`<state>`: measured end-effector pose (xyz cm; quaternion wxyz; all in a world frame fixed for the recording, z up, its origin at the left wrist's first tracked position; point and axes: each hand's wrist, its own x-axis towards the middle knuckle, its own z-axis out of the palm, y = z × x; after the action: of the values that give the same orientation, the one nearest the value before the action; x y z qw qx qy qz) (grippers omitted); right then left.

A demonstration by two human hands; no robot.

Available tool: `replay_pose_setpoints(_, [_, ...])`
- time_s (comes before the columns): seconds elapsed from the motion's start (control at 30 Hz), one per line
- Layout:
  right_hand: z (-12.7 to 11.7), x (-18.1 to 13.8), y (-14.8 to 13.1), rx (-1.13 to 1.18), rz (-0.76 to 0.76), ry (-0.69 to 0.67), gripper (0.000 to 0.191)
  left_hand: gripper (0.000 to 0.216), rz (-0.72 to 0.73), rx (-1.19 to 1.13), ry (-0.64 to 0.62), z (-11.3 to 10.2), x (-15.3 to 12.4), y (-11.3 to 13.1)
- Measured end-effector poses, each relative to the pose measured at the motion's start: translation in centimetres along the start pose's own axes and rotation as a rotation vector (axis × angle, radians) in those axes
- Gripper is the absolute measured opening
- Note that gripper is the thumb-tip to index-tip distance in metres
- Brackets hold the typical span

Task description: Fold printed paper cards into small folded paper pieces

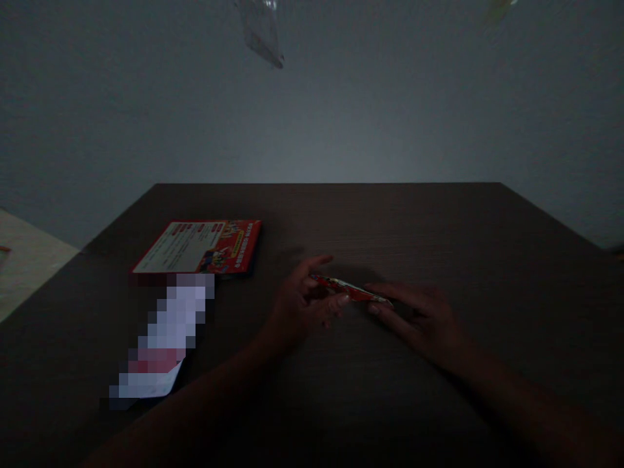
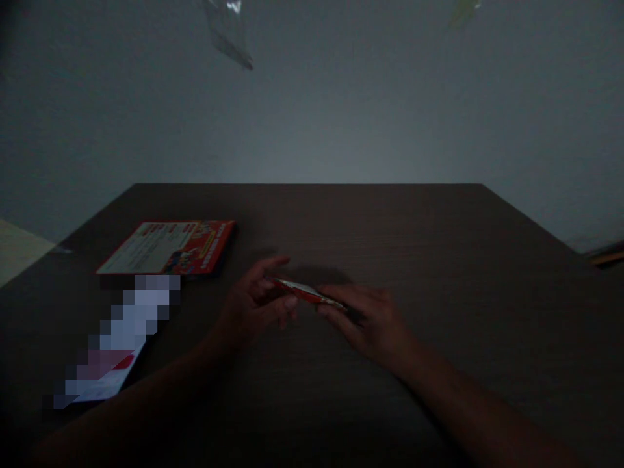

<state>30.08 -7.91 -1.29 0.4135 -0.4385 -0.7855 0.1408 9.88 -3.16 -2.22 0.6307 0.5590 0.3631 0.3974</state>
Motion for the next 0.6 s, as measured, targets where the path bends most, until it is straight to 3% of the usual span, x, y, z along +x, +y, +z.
replay_pose_setpoints(0.13, [0.5, 0.1, 0.1, -0.046, -0.102, -0.003, 0.029, 0.080, -0.017, -0.132, 0.025, 0.5, -0.1, -0.2])
replay_pose_setpoints(0.3, [1.2, -0.2, 0.2, -0.101, -0.161, -0.010, 0.037, 0.084, -0.070, -0.284, 0.063, 1.1, -0.2, -0.2])
replay_pose_setpoints(0.4, [1.4, -0.1, -0.1, -0.076, -0.126, -0.061, 0.039, 0.083, -0.096, -0.331, 0.087, 1.3, -0.3, 0.0])
replay_pose_setpoints(0.6, [1.2, 0.2, -0.7, 0.040, 0.046, -0.096, 0.026, 0.078, -0.064, -0.259, 0.035, 1.2, -0.4, 0.2])
